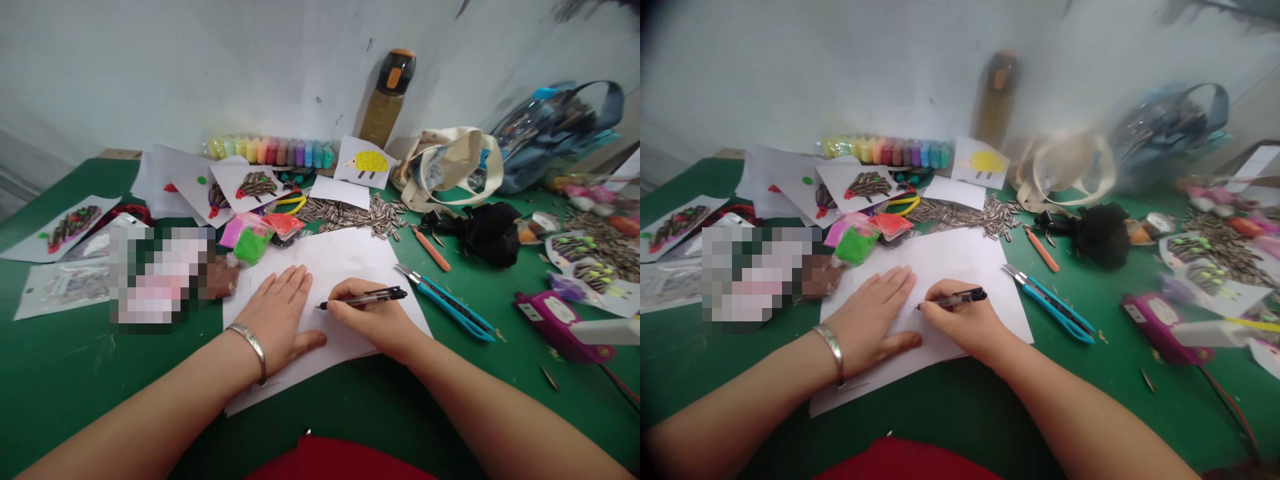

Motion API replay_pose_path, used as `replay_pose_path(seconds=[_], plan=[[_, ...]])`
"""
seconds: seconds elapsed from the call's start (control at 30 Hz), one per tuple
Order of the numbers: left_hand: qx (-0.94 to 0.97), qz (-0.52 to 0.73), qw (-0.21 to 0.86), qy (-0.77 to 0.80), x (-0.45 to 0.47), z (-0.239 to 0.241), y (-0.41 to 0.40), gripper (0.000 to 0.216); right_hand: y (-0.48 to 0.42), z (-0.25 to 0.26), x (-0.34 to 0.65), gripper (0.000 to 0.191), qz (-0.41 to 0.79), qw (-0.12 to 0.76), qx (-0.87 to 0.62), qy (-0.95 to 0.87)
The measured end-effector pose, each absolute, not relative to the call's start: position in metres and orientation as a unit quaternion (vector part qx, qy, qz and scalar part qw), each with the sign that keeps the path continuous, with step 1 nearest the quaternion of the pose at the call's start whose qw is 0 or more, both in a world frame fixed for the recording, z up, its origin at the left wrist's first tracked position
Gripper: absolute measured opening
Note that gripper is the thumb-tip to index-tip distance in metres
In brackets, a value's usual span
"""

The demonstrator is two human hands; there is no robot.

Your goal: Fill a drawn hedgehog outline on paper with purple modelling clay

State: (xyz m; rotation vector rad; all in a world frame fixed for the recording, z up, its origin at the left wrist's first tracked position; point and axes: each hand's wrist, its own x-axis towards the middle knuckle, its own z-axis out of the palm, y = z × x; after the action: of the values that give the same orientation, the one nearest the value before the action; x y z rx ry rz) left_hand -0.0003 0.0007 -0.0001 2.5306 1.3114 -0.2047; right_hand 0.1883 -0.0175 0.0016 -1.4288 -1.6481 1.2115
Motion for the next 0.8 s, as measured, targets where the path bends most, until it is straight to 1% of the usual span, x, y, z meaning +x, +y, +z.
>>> replay_pose_path(seconds=[0.27, 0.53, 0.8], plan=[[0.883, -0.034, 0.147, 0.445, -0.0044, -0.0061, 0.0009, 0.089, -0.0157, 0.0000, 0.1892, 0.009, 0.460, 0.317, -0.538, -0.631], [0.872, -0.068, 0.154, 0.459, -0.0007, -0.0001, 0.0005, 0.091, -0.0158, -0.0005, 0.1888, 0.009, 0.464, 0.313, -0.543, -0.626], [0.883, -0.037, 0.144, 0.446, -0.0043, -0.0067, 0.0008, 0.087, -0.0154, -0.0022, 0.1887, 0.008, 0.466, 0.306, -0.538, -0.633]])
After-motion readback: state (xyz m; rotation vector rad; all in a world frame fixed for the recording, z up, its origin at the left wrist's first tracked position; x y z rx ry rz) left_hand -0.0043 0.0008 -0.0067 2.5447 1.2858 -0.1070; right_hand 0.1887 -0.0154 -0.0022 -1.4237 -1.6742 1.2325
